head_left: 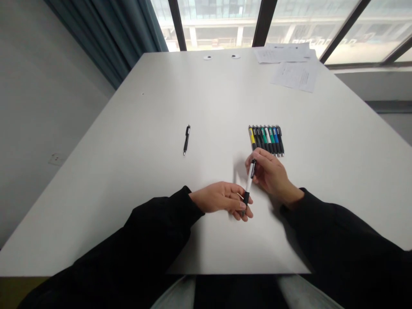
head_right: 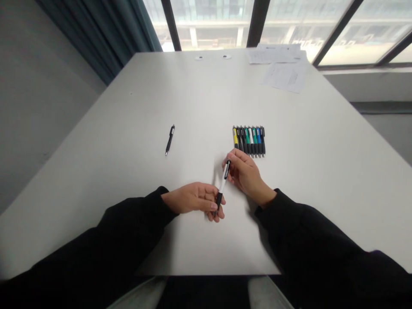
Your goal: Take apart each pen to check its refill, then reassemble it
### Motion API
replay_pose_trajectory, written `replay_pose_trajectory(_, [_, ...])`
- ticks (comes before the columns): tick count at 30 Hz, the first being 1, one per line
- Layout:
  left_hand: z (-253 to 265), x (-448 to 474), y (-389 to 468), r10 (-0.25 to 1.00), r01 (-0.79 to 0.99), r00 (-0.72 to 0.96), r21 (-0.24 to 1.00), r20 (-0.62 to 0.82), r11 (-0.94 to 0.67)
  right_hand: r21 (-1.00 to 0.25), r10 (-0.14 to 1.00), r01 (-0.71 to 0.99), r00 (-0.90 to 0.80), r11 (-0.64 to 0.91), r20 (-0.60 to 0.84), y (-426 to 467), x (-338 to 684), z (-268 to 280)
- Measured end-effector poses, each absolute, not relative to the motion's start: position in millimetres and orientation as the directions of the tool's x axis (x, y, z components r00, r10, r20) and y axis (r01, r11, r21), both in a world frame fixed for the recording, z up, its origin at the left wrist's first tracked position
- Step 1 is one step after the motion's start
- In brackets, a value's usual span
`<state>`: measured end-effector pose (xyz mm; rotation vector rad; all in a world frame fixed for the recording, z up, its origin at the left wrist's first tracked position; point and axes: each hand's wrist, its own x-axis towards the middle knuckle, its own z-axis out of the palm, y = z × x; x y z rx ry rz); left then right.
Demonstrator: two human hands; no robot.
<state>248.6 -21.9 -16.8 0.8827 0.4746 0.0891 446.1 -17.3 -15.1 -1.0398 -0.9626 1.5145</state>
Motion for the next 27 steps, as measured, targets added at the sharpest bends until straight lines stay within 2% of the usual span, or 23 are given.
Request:
replay_pose_trajectory(3, [-19,256,-24,0.192,0.098,0.938,0.750,-0.290,0.654,-0.840,0.921,-0.416,-0.317,-0.348,-0.225,-14,438,-13])
replay_pose_trajectory(6, [-22,257,-24,0.230,0.042,0.940,0.758,-0.250,0.651,-0.765,0.845,-0.425,-0.455,-0.483,-0.281,-12,438,-13])
replay_pose_trajectory(14, [-28,255,-28,0.333,-0.017,0.906,0.765,-0.260,0.644,-0.798,0.846,-0.371,-0.442,-0.474,-0.297,-12,439,-11])
replay_pose_trajectory(17, [-27,254,-26,0.469,-0.149,0.859,0.776,-0.205,0.612,-0.843,0.868,-0.333,-0.418,-0.421,-0.268,-18,438,-14])
replay_pose_trajectory(20, [-27,251,-21,0.661,-0.272,0.739,0.842,-0.129,0.467,-0.925,0.921,-0.242,-0.331,-0.293,-0.205,-29,438,-19])
replay_pose_trajectory(23, [-27,247,-16,0.817,-0.299,0.574,0.918,-0.045,0.261,-0.984,0.942,-0.017,-0.291,-0.180,-0.167,-39,439,-22])
replay_pose_trajectory(25, [-26,245,-15,0.862,-0.274,0.505,0.955,0.044,0.112,-0.985,0.923,0.087,-0.345,-0.150,-0.171,-42,439,-21])
replay_pose_trajectory(27, [-24,244,-16,0.871,-0.196,0.476,0.980,0.119,-0.027,-0.983,0.897,0.096,-0.401,-0.159,-0.185,-42,440,-19])
